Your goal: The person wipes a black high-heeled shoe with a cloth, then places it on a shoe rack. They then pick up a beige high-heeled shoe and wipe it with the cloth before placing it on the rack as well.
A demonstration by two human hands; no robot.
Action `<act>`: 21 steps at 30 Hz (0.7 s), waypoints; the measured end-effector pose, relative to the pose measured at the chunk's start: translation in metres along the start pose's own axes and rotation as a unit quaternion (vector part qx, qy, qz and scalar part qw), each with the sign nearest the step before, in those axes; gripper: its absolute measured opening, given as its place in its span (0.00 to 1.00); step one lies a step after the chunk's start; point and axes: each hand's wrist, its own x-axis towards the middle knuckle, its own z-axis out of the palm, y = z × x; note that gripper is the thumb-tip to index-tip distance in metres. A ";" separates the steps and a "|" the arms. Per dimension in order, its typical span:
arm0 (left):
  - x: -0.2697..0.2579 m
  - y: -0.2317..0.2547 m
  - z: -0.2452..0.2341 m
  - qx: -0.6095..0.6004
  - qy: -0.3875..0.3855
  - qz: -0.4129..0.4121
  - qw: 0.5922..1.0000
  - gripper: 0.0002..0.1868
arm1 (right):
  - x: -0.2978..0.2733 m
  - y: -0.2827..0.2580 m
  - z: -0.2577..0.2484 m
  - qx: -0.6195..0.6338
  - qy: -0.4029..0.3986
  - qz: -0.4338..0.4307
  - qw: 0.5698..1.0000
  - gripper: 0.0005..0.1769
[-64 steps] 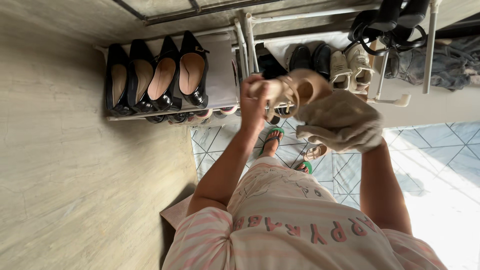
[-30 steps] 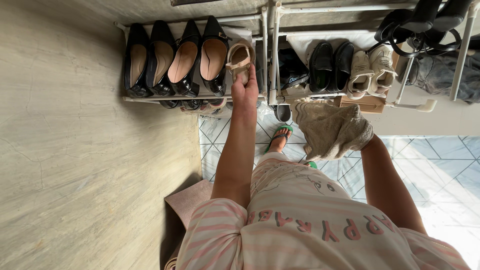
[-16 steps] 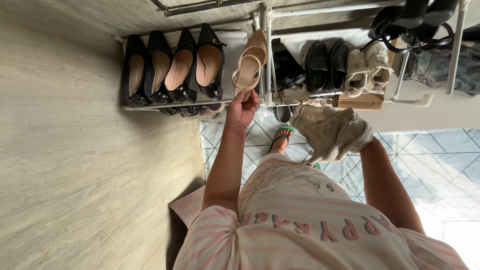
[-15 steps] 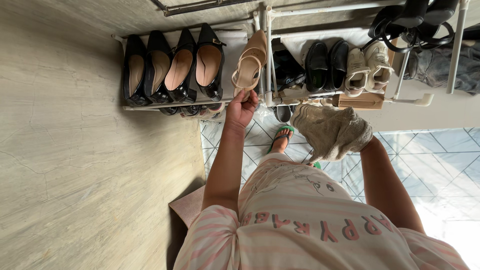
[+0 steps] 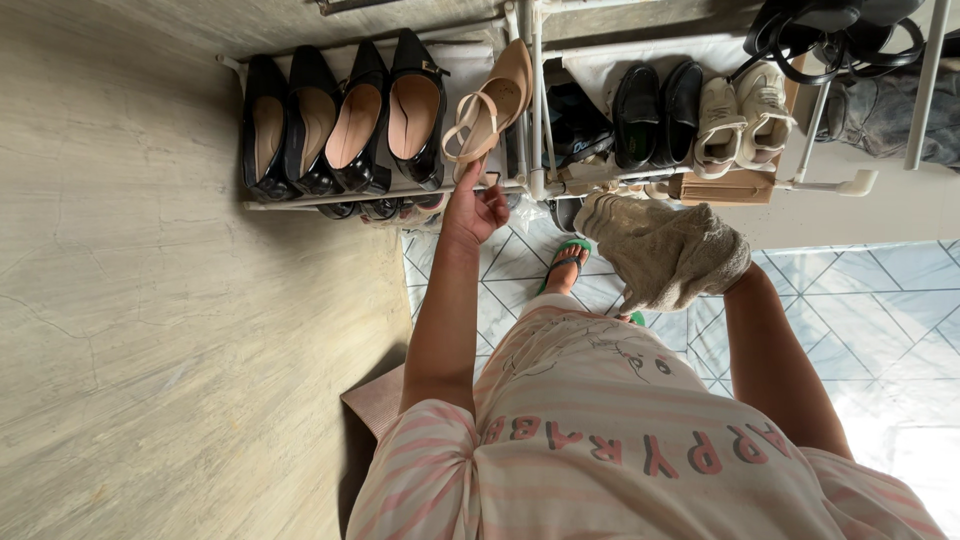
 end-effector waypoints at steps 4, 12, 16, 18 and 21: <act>0.007 -0.002 -0.006 0.092 0.046 0.062 0.993 0.31 | 0.000 -0.003 0.002 0.007 0.065 0.045 0.997 0.25; 0.040 -0.026 -0.024 0.081 -0.027 0.238 0.968 0.30 | 0.003 -0.001 -0.002 -0.043 0.046 0.036 0.997 0.28; 0.006 -0.025 -0.021 0.242 0.020 0.327 0.913 0.33 | 0.006 -0.007 -0.001 -0.158 0.009 -0.121 0.980 0.31; -0.020 -0.017 -0.015 0.291 0.017 0.373 0.881 0.35 | 0.012 -0.018 0.013 -0.223 -0.020 -0.300 0.927 0.38; -0.051 -0.010 -0.007 0.315 -0.068 0.491 0.809 0.32 | 0.020 -0.032 0.032 -0.300 -0.081 -0.541 0.782 0.49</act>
